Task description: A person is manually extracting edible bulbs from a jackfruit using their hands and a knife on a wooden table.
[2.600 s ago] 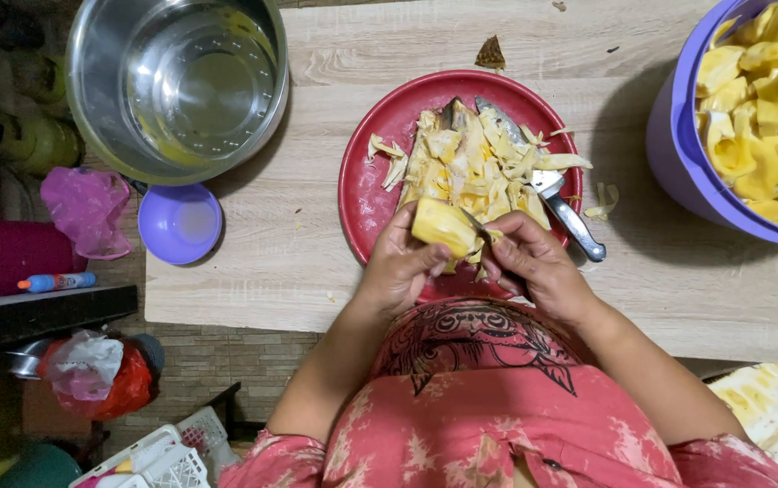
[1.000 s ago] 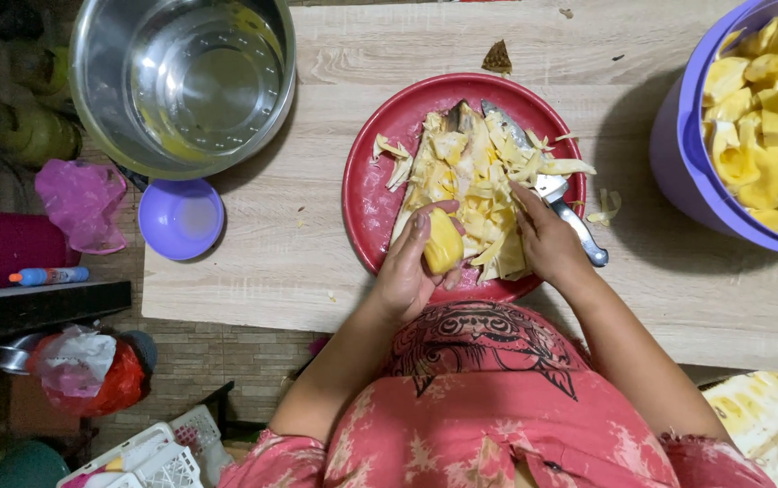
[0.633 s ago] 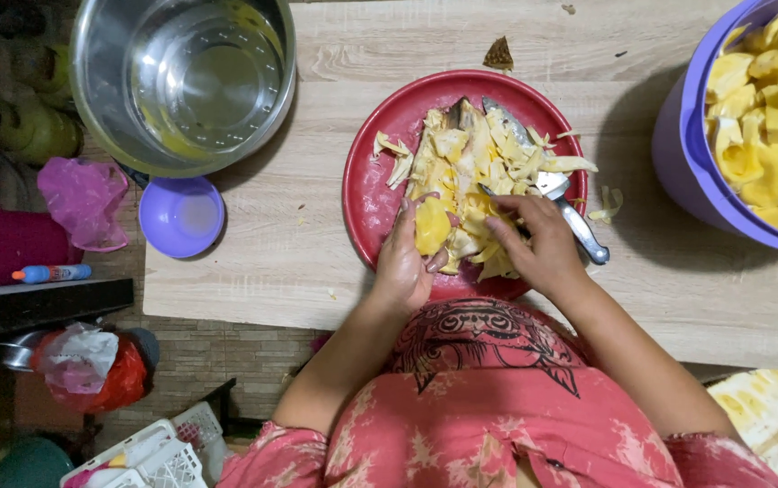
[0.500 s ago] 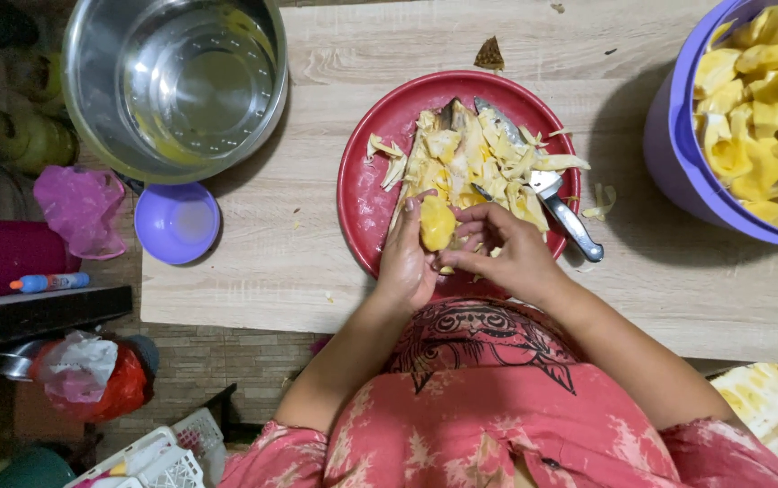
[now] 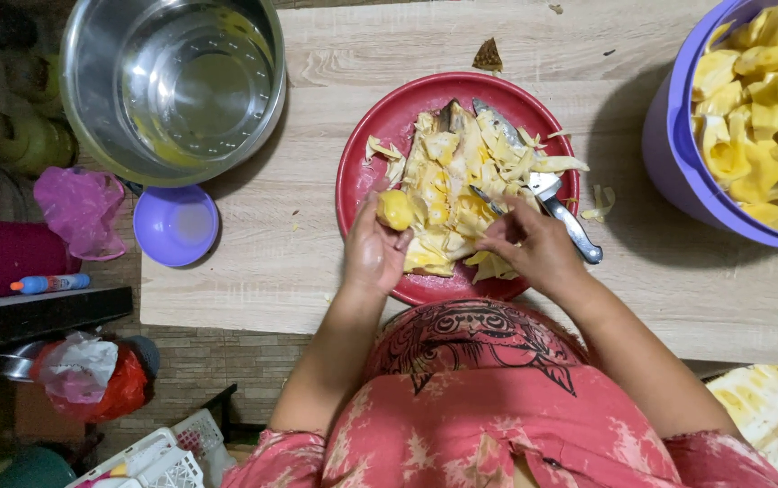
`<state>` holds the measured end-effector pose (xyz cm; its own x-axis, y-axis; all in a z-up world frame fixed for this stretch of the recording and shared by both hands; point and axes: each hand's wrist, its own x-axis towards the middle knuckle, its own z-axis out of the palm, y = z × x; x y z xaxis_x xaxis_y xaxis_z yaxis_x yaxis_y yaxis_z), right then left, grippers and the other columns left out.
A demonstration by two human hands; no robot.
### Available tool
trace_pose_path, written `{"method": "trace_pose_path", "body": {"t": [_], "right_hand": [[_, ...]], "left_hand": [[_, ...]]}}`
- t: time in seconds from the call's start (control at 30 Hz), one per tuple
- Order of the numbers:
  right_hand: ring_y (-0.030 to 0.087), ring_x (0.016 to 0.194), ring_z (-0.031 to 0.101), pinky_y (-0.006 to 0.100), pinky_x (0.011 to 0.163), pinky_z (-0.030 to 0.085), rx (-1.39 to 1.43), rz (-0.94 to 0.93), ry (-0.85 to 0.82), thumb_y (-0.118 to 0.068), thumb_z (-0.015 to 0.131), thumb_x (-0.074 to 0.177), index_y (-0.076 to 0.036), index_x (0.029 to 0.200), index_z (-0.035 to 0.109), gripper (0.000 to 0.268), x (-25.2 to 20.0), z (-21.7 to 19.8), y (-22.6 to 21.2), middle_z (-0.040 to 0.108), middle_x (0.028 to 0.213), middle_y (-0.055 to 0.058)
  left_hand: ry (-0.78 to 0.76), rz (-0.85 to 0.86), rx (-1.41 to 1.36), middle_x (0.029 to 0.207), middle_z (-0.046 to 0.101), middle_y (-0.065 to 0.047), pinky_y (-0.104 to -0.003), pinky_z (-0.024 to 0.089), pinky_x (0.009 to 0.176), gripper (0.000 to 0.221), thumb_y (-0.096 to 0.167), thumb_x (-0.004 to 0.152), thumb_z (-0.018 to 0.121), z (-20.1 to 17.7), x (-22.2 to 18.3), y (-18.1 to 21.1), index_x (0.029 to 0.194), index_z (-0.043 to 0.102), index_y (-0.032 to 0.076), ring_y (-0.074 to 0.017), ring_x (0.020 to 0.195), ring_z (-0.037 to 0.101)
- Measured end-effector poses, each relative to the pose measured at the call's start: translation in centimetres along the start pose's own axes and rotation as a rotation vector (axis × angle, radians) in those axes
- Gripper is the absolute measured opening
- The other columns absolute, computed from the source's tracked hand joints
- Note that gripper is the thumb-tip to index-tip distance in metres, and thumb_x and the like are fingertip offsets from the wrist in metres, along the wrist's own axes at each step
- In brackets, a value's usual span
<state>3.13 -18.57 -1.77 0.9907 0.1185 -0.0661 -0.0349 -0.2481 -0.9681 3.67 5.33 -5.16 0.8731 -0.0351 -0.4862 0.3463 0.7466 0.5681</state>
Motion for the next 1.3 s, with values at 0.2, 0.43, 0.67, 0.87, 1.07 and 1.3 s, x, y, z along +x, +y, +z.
{"method": "trace_pose_path", "body": {"t": [0.2,0.43,0.67,0.87,1.07,1.3], "right_hand": [[0.033,0.092,0.072,0.042,0.081,0.060,-0.752,-0.043,-0.136,-0.011,0.072,0.092,-0.017,0.106,0.078,0.017,1.0,-2.2,6.2,0.068,0.104,0.006],[0.013,0.093,0.064,0.026,0.075,0.062,0.318,0.194,-0.139,-0.001,0.081,0.084,-0.010,0.146,0.051,0.070,1.0,0.0,1.7,0.060,0.125,0.012],[0.027,0.117,0.061,0.040,0.102,0.056,0.065,-0.191,0.490,-0.003,0.092,0.087,-0.004,0.130,0.057,0.056,2.3,-10.0,3.1,0.061,0.125,0.014],[-0.004,0.104,0.068,0.015,0.094,0.056,-0.109,0.383,0.675,-0.065,0.039,0.098,-0.043,0.108,0.066,0.036,5.2,-23.8,1.3,0.073,0.111,-0.016],[0.037,0.098,0.061,0.043,0.077,0.048,-0.828,-0.650,0.685,0.016,0.083,0.105,0.010,0.125,0.065,0.028,4.4,-18.1,2.2,0.065,0.114,0.023],[0.032,0.088,0.073,0.044,0.076,0.060,-0.359,-0.185,-0.057,-0.013,0.076,0.091,-0.011,0.112,0.078,0.022,1.8,4.1,7.4,0.074,0.092,0.011]], "left_hand": [[0.124,0.215,0.196,0.113,0.063,-0.011,-0.018,0.044,0.052,0.026,0.032,0.108,0.047,1.9,-1.7,0.4,0.130,0.049,0.018,-0.0182,0.083,0.062],[-0.167,0.149,0.466,0.130,0.057,-0.015,-0.021,0.056,0.066,0.032,0.024,0.109,0.051,5.1,-2.4,-4.6,0.139,0.052,0.013,-0.0177,0.093,0.061],[-0.177,0.411,1.201,0.129,0.057,-0.016,-0.036,0.063,0.080,0.032,0.014,0.103,0.059,3.5,-1.5,-1.9,0.135,0.060,0.009,-0.0372,0.111,0.064],[-0.012,0.517,1.591,0.127,0.064,-0.010,-0.044,0.050,0.104,0.030,0.008,0.098,0.059,-1.1,0.2,-1.4,0.127,0.065,0.009,-0.0299,0.122,0.057],[-0.151,0.572,1.680,0.131,0.062,-0.011,-0.045,0.046,0.110,0.032,0.016,0.097,0.063,-1.5,0.7,-2.8,0.128,0.064,0.007,-0.0287,0.124,0.055],[-0.206,0.841,1.881,0.115,0.056,-0.011,-0.047,0.055,0.085,0.050,0.014,0.085,0.071,-4.3,3.7,-5.4,0.134,0.059,0.015,-0.0358,0.109,0.060]]}}
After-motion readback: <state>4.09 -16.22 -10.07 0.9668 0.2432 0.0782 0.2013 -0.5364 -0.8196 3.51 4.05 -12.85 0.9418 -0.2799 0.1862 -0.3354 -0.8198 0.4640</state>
